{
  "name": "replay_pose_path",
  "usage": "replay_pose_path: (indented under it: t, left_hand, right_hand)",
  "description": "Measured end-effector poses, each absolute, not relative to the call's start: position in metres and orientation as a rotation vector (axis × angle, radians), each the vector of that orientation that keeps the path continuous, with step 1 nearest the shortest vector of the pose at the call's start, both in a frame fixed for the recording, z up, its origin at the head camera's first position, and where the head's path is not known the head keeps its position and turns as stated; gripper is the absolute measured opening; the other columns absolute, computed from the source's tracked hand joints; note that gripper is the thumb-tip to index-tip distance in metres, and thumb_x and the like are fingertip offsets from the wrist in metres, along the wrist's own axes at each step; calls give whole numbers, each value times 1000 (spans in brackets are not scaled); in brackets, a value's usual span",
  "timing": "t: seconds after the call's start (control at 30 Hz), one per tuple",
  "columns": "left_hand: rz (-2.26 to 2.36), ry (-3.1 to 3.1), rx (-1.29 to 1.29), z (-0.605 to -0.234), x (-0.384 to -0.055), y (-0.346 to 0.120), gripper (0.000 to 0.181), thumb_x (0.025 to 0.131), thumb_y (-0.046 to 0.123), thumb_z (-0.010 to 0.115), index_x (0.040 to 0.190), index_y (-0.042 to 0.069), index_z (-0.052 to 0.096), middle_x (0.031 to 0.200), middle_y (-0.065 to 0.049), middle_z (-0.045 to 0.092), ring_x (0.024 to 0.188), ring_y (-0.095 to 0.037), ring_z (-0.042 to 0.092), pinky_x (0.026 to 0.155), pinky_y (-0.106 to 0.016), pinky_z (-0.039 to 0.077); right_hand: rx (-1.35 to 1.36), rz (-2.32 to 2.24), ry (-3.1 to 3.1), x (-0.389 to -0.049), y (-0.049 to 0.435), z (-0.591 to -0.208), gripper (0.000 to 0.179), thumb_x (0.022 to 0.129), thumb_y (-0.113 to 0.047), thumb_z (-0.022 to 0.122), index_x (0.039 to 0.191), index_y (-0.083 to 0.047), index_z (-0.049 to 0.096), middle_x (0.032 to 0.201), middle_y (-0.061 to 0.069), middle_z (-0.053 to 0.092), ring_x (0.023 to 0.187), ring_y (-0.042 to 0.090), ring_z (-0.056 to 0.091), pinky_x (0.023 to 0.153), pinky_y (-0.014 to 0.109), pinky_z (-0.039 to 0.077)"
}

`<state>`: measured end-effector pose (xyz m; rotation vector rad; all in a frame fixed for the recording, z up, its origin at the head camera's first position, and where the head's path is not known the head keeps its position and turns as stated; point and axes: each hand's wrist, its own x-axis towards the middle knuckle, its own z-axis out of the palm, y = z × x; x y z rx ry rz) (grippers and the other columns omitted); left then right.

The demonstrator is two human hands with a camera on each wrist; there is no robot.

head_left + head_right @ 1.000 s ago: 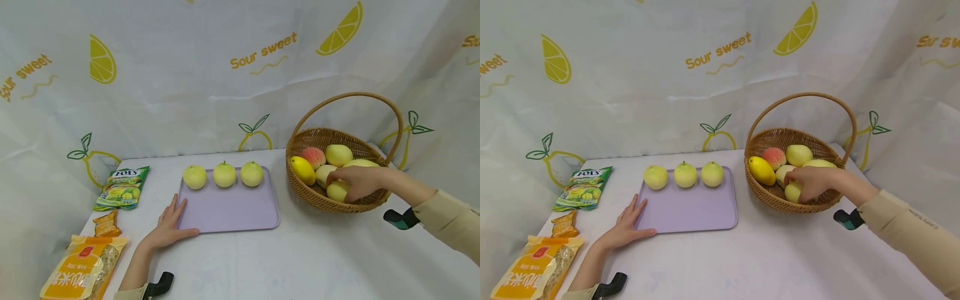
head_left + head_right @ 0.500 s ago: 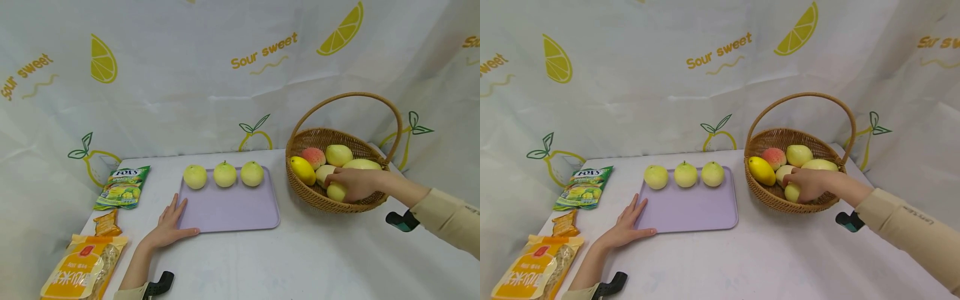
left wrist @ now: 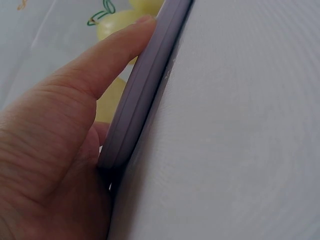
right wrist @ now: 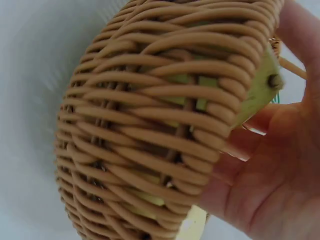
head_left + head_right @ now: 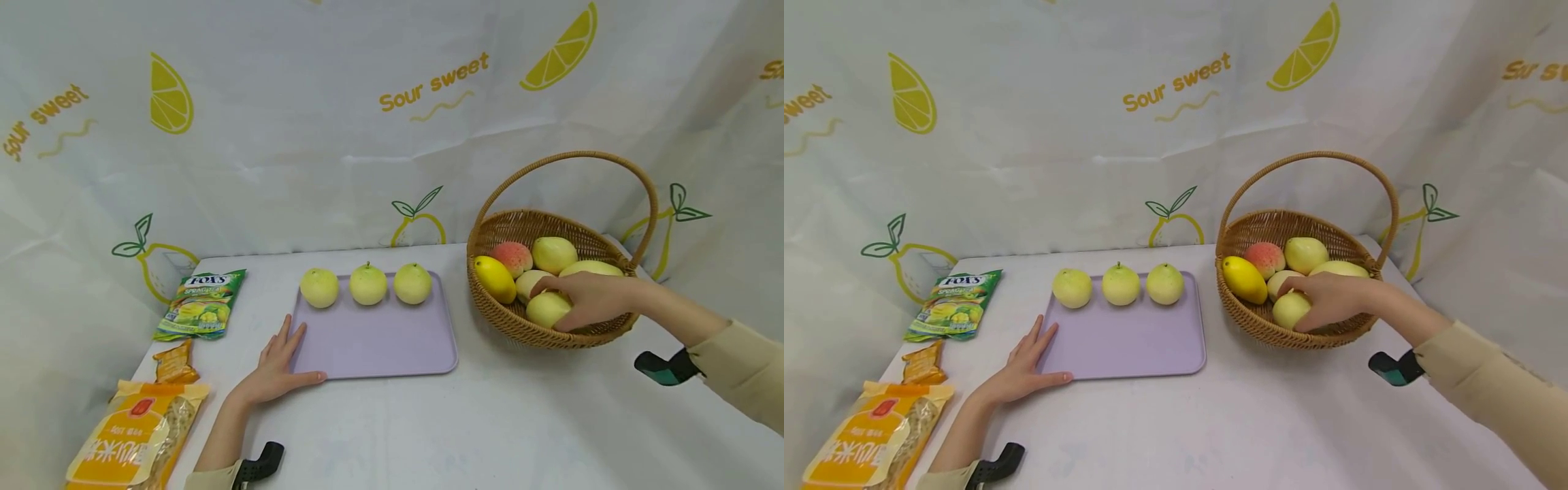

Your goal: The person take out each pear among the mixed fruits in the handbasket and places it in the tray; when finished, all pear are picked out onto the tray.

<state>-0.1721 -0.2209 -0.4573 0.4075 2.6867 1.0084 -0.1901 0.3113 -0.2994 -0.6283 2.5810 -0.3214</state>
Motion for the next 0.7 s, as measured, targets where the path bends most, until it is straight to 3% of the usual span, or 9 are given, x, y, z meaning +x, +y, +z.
replay_pose_path:
  t: [0.23,0.4,0.6,0.7]
  left_hand:
    - [1003,2679,388,-457,-172,-222,107,80,50,75,155,2,15,161,-19,-14,141,-52,-10,109,-67,-5]
    - [1001,2667,365,-455,-171,-221,108,80,51,75,156,3,15,161,-18,-15,141,-52,-11,109,-67,-5]
    - [1024,2670,379,-455,-171,-222,108,80,49,76,156,3,14,161,-18,-13,141,-52,-10,109,-69,-3]
    - [1045,2665,387,-455,-172,-222,109,80,49,77,156,3,14,161,-18,-13,142,-52,-9,108,-70,-1]
  right_hand:
    - [-514,-564,2621,-186,310,-302,64,80,-30,74,134,-10,47,96,0,58,79,17,52,64,31,44]
    - [-396,-727,2692,-180,303,-303,72,82,-38,74,140,-10,42,109,8,59,89,23,53,69,34,44]
    - [-226,-1096,2637,-176,291,-308,79,89,-33,69,149,-3,29,128,23,49,105,32,48,79,38,45]
    - [-143,-1315,2541,-174,286,-311,82,92,-29,65,153,0,18,136,26,40,109,31,45,84,35,46]
